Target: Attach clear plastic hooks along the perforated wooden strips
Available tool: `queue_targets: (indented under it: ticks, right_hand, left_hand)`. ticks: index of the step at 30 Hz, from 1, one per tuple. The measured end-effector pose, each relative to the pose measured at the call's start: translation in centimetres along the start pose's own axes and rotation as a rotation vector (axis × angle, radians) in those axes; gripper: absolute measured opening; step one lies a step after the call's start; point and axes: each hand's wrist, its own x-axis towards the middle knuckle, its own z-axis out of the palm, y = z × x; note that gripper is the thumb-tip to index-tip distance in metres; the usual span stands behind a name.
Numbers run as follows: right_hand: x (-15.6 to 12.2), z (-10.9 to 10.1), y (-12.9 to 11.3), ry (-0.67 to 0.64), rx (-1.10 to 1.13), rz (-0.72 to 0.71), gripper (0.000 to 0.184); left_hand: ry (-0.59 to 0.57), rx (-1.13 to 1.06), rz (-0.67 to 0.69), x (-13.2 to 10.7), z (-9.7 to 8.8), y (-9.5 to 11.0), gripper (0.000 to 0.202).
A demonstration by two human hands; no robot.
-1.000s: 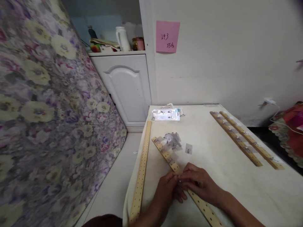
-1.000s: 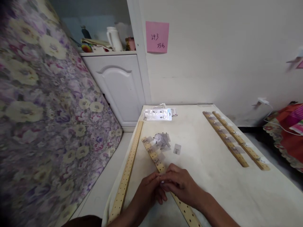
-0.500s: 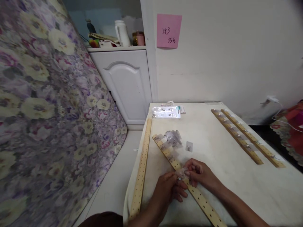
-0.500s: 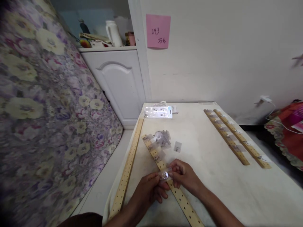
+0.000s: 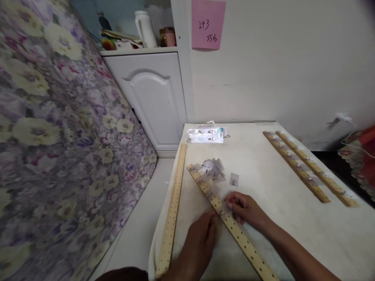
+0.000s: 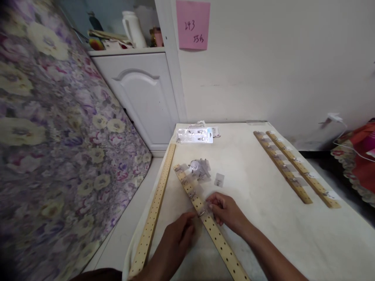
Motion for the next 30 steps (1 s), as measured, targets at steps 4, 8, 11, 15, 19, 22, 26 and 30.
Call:
queue_targets:
  ticks: [4, 8, 11, 15, 19, 22, 26, 30]
  right_hand:
    - [0.1, 0.0, -0.3, 0.010, -0.003, 0.004, 0.018]
    - [0.2, 0.1, -0.4, 0.023, -0.018, 0.004, 0.017]
    - [0.3, 0.1, -0.6, 0.031, -0.021, 0.003, 0.016]
    - [0.2, 0.2, -0.7, 0.046, -0.029, 0.005, 0.015]
    - [0.2, 0.2, -0.8, 0.058, -0.042, 0.009, 0.014]
    - [0.2, 0.2, -0.9, 0.064, -0.046, 0.011, 0.013]
    - [0.2, 0.3, -0.9, 0.069, -0.048, 0.006, 0.013]
    - [0.2, 0.2, -0.8, 0.059, -0.048, 0.000, 0.012]
  left_hand:
    - [0.003, 0.263, 0.100, -0.4, -0.4, -0.6, 0.037]
    - [-0.055, 0.368, 0.069, -0.4, -0.2, -0.6, 0.045]
    - [-0.035, 0.347, 0.001, -0.4, 0.2, 0.0, 0.041]
    - [0.006, 0.239, -0.130, -0.2, 0.6, 0.6, 0.035]
    - [-0.005, 0.098, -0.159, 0.0, 0.5, 0.1, 0.034]
    - [-0.005, -0.008, -0.144, 0.1, 0.4, -0.5, 0.032]
    - [0.025, -0.100, -0.161, 0.0, 0.6, -0.7, 0.031]
    - [0.042, -0.095, -0.188, -0.1, 1.0, -0.6, 0.033]
